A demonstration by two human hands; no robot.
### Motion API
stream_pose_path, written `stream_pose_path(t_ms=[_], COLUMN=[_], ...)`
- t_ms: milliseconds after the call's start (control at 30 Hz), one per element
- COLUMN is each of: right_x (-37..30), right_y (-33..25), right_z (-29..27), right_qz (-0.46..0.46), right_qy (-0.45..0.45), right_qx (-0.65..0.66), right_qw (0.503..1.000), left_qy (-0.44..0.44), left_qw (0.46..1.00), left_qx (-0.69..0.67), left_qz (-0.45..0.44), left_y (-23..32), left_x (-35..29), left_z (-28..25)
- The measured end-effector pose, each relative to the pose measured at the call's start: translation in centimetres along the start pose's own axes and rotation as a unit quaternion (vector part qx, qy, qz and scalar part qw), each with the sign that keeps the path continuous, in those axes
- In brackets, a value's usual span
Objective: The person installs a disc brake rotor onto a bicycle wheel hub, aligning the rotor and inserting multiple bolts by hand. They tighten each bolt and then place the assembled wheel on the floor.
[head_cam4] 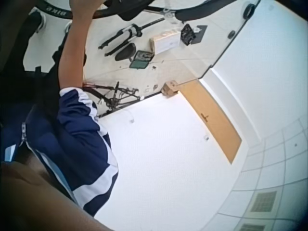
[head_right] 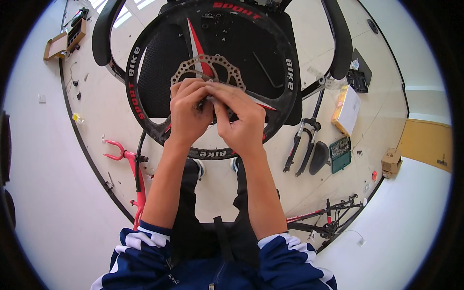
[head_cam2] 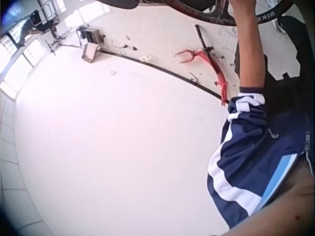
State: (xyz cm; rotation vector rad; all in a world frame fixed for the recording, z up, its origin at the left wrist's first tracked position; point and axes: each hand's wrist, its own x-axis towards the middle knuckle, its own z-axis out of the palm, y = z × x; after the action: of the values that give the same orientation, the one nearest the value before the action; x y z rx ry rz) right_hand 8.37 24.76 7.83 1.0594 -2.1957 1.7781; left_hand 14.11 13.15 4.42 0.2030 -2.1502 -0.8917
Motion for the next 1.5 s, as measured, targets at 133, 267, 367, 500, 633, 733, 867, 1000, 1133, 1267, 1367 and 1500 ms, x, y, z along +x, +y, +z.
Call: stream_pose_path(t_ms=[133,267,367,500,633,733,867,1000,1133,1267,1367,1500], right_x=[-0.4,-0.6,-0.4,0.1,-0.3,-0.4,-0.6,-0.5,0.0,3.8,10.5,15.5], right_y=[0.3,0.3,0.6,0.2,0.7,0.6,0.5,0.3,-0.1,0.6,4.6,13.4], right_z=[-0.3,-0.5,0.0,0.1,-0.3,-0.2,0.3,0.2,-0.4,-3.0,-1.1,1.4], right_qz=[-0.018,0.057,0.046,-0.017,-0.011,0.004,0.014,0.024,0.006,0.061,0.09,0.024], right_qy=[0.011,0.039,0.039,0.026,0.033,0.045,0.054,0.05,0.015,-0.072,-0.192,-0.289], right_qx=[-0.01,-0.002,0.017,0.008,0.003,-0.01,-0.027,0.005,0.035,0.085,-0.07,-0.237], right_qw=[1.0,0.998,0.998,0.999,0.999,0.999,0.998,0.998,0.999,0.992,0.975,0.927], left_qy=[-0.017,0.028,0.023,0.03,0.005,0.031,0.051,0.051,0.044,0.104,0.163,0.174], left_qw=[1.0,0.999,1.0,0.999,0.999,0.999,0.999,0.999,0.999,0.994,0.982,0.977], left_qx=[0.021,0.019,0.0,0.009,0.028,0.021,0.004,0.003,-0.004,-0.035,-0.065,-0.099], left_qz=[0.011,-0.001,-0.009,0.005,0.023,0.021,0.006,0.007,0.005,-0.013,-0.072,-0.069], left_y=[0.5,0.8,0.3,0.1,0.4,0.6,0.5,0.6,0.9,0.9,0.4,-0.9], left_x=[0.1,0.3,-0.2,-0.1,0.3,0.4,0.1,0.2,0.4,1.1,1.6,1.5], left_z=[-0.3,-0.1,0.2,0.3,-0.2,-0.1,0.3,0.4,-0.1,-1.0,-2.3,-1.6])
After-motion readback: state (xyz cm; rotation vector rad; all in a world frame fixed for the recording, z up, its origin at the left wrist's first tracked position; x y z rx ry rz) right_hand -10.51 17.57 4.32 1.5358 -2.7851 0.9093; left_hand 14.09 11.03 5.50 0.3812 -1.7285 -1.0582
